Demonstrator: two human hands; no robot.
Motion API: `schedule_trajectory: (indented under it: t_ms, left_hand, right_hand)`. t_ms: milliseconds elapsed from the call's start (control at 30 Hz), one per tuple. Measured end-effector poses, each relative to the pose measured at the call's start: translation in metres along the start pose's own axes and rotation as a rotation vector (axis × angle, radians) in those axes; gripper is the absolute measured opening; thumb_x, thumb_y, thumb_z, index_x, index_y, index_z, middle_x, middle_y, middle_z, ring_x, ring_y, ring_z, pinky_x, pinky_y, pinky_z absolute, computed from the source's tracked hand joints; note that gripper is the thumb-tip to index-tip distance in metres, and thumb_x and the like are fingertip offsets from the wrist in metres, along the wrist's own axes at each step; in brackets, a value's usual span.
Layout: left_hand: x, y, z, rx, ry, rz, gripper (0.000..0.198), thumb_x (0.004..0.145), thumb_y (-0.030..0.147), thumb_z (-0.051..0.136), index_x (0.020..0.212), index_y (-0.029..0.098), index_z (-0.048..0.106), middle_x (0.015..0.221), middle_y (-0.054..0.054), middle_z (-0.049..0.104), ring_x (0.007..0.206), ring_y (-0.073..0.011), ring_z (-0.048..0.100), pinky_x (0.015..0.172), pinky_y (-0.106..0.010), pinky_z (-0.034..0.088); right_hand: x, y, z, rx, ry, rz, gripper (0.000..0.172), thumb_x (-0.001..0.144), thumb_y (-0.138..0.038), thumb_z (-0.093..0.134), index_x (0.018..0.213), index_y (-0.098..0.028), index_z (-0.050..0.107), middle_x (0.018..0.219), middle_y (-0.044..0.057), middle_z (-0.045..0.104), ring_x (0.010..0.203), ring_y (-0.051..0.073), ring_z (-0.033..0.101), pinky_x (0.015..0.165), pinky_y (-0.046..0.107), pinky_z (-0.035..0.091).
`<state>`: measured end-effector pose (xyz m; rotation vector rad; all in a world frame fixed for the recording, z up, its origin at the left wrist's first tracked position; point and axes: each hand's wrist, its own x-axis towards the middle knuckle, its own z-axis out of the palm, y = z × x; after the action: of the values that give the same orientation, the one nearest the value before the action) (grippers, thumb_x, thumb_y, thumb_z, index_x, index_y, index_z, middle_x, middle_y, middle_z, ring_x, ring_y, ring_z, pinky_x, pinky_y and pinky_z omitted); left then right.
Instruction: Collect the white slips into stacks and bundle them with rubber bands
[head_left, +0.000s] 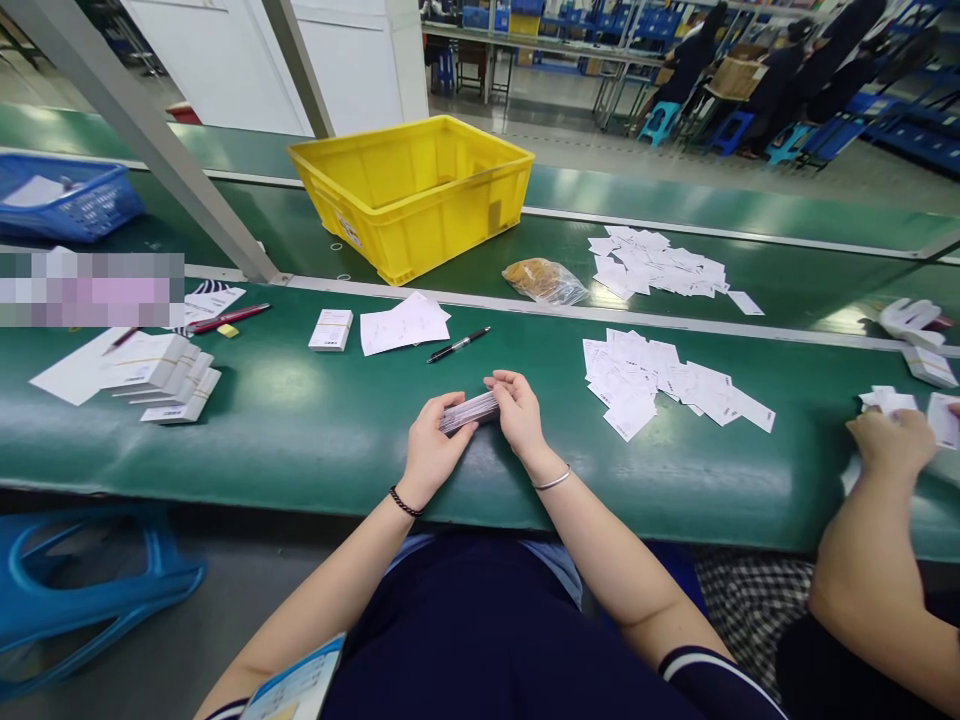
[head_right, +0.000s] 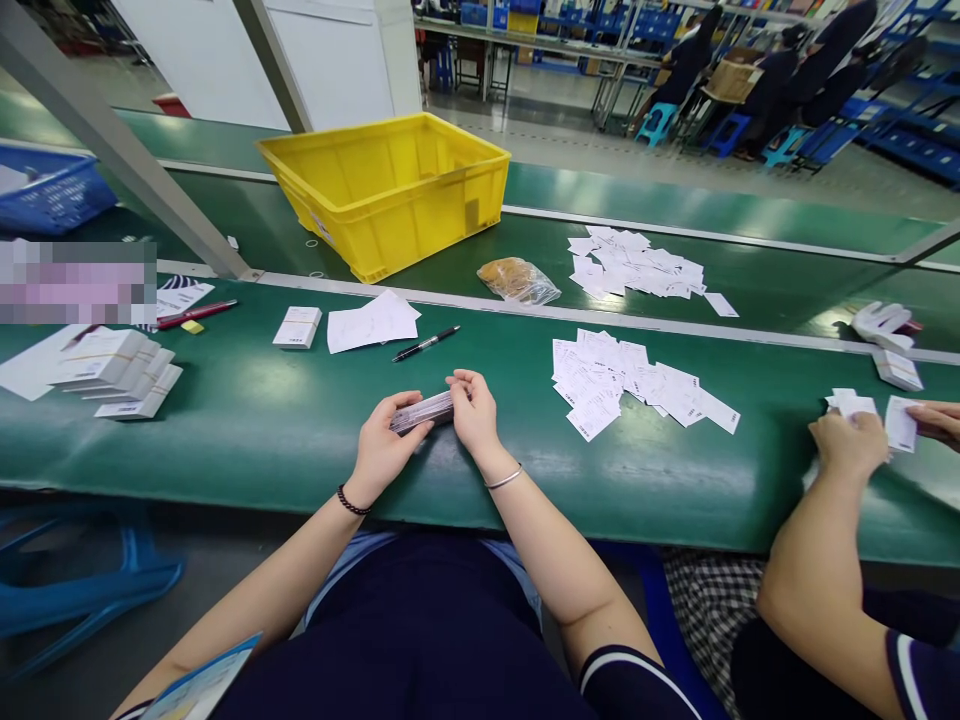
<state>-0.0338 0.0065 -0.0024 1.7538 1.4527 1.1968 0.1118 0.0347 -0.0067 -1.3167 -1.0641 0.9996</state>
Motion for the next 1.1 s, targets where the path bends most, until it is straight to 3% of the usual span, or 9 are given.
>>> schedule_trajectory:
  t_ms: [100,300,533,667,800,900,967,1100]
  left_hand:
    - [-0.001,-0.001,0.001,-0.033,-0.012,-0.044,0.031,0.074,0.024,0.067,0.105,0.020,0.062,0.107,-0.006,0.068,0.101,-0.0222,0.063,0.093,-0.040,0.049]
    - [0.000,0.002,0.006,-0.202,-0.041,-0.114,0.039,0.073,0.032,0.072,0.108,0.019,0.060,0.109,-0.008,0.067,0.102,-0.0229,0.063,0.093,-0.040,0.048]
    - [0.000,-0.005,0.014,-0.369,0.101,-0.221,0.027,0.086,0.035,0.057,0.107,0.018,0.059,0.103,-0.009,0.067,0.099,-0.0208,0.063,0.091,-0.038,0.048]
    - [-0.001,-0.009,0.018,-0.424,0.119,-0.248,0.025,0.087,0.035,0.056,0.107,0.019,0.058,0.100,-0.007,0.067,0.096,-0.0197,0.063,0.089,-0.035,0.049]
    - [-0.002,-0.009,0.020,-0.481,0.135,-0.255,0.027,0.089,0.037,0.055,0.107,0.018,0.058,0.093,-0.007,0.068,0.091,-0.0191,0.065,0.087,-0.035,0.049]
    - [0.000,-0.007,0.019,-0.502,0.162,-0.249,0.028,0.089,0.040,0.053,0.107,0.018,0.058,0.099,-0.008,0.069,0.096,-0.0201,0.065,0.089,-0.036,0.048]
    - [0.000,-0.008,0.019,-0.499,0.156,-0.257,0.027,0.088,0.039,0.056,0.105,0.019,0.059,0.100,-0.008,0.069,0.096,-0.0203,0.065,0.088,-0.036,0.049]
    - [0.001,-0.010,0.018,-0.536,0.118,-0.280,0.025,0.086,0.038,0.057,0.101,0.018,0.060,0.093,-0.007,0.070,0.088,-0.0194,0.066,0.083,-0.035,0.051]
  right_hand:
    - [-0.002,0.003,0.002,0.086,-0.012,-0.002,0.032,0.089,-0.043,0.046,0.107,-0.018,0.057,0.109,0.010,0.070,0.105,0.021,0.064,0.095,0.038,0.048]
    - [-0.012,0.006,0.010,-0.038,-0.128,-0.085,0.038,0.084,-0.038,0.059,0.117,-0.019,0.055,0.121,0.012,0.065,0.114,0.022,0.061,0.100,0.041,0.046]
    - [-0.012,0.019,0.013,0.087,-0.109,-0.042,0.042,0.089,-0.042,0.052,0.125,-0.020,0.050,0.132,0.013,0.059,0.122,0.021,0.056,0.105,0.041,0.043]
    - [-0.014,0.022,0.015,0.132,-0.150,-0.016,0.048,0.091,-0.049,0.049,0.128,-0.020,0.047,0.132,0.014,0.059,0.119,0.022,0.058,0.104,0.042,0.043]
    - [-0.021,0.017,0.015,0.149,-0.086,-0.033,0.058,0.092,-0.058,0.042,0.135,-0.019,0.042,0.138,0.013,0.054,0.129,0.022,0.050,0.112,0.044,0.034]
    - [-0.023,0.015,0.014,0.211,-0.202,-0.013,0.063,0.094,-0.063,0.029,0.137,-0.021,0.042,0.140,0.012,0.053,0.133,0.022,0.046,0.114,0.046,0.030]
    - [-0.022,0.015,0.014,0.235,-0.204,0.009,0.063,0.094,-0.063,0.025,0.137,-0.021,0.043,0.141,0.011,0.053,0.134,0.022,0.044,0.114,0.046,0.031]
    - [-0.019,0.016,0.015,0.184,-0.193,0.031,0.061,0.089,-0.054,0.049,0.139,-0.021,0.041,0.140,0.011,0.053,0.132,0.023,0.046,0.112,0.043,0.033]
